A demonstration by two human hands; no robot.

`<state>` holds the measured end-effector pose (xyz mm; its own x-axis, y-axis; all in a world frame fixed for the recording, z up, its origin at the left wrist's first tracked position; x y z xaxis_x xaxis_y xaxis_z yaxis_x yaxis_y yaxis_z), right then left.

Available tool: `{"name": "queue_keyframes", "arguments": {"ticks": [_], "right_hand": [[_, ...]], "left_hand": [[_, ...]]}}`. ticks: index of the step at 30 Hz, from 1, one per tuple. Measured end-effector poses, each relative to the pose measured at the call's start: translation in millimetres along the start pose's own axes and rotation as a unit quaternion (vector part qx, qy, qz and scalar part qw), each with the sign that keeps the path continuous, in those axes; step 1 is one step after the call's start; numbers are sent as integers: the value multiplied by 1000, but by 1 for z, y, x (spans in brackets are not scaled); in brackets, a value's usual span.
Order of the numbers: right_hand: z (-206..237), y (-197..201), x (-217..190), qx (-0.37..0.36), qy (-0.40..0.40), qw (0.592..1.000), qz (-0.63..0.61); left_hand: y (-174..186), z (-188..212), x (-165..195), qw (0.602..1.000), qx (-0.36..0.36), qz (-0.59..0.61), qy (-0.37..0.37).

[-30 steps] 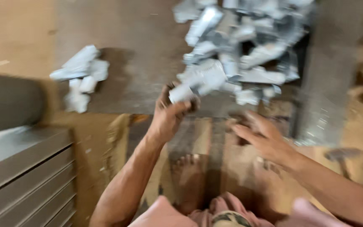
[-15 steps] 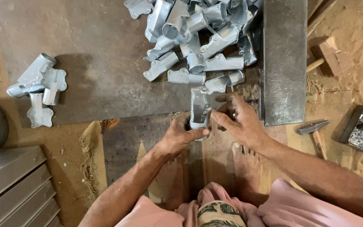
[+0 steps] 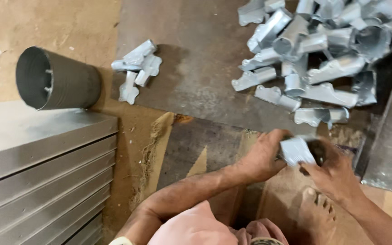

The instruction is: The person sits on the floor and hammers aluminum castings one at a time on a steel plate, then bends and checks each part by hand and tosses it onto a pile. A tin can and a tray of small metal pieces sit nearby.

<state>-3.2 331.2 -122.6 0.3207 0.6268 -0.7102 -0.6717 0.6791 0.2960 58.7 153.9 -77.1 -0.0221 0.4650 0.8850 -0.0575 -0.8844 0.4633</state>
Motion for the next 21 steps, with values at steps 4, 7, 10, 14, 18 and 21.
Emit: {"name": "queue_keyframes", "arguments": {"ticks": [4, 7, 10, 14, 18, 21], "right_hand": [[-18, -18, 48, -93, -33, 974, -205], [-21, -24, 73, -116, -41, 952, -281], [-21, -29, 84, -129, -45, 936, -325], [-20, -29, 81, -145, -51, 922, -356], [-16, -30, 70, -176, -85, 892, -409], [-14, -34, 43, -237, -69, 857, -452]], "left_hand": [[-3, -2, 25, 958, -82, -243, -132], [1, 4, 32, 969, -54, -194, -140], [1, 8, 30, 970, -69, -186, -141], [7, 6, 24, 984, -30, -84, -156], [7, 4, 9, 994, -9, 42, -100], [-4, 10, -11, 972, -38, 231, 18]]}}
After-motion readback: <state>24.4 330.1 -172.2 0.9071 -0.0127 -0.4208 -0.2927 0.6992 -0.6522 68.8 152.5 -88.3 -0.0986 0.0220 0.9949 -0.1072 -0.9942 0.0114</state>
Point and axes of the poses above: each hand's wrist, its own z-axis away from the middle knuckle, its own y-axis out of the back of the hand, x = y × z, the point moved 7 cm from there along -z, towards the middle knuckle, and after that the axes turned 11 degrees about -y, right-handed, at the moved point
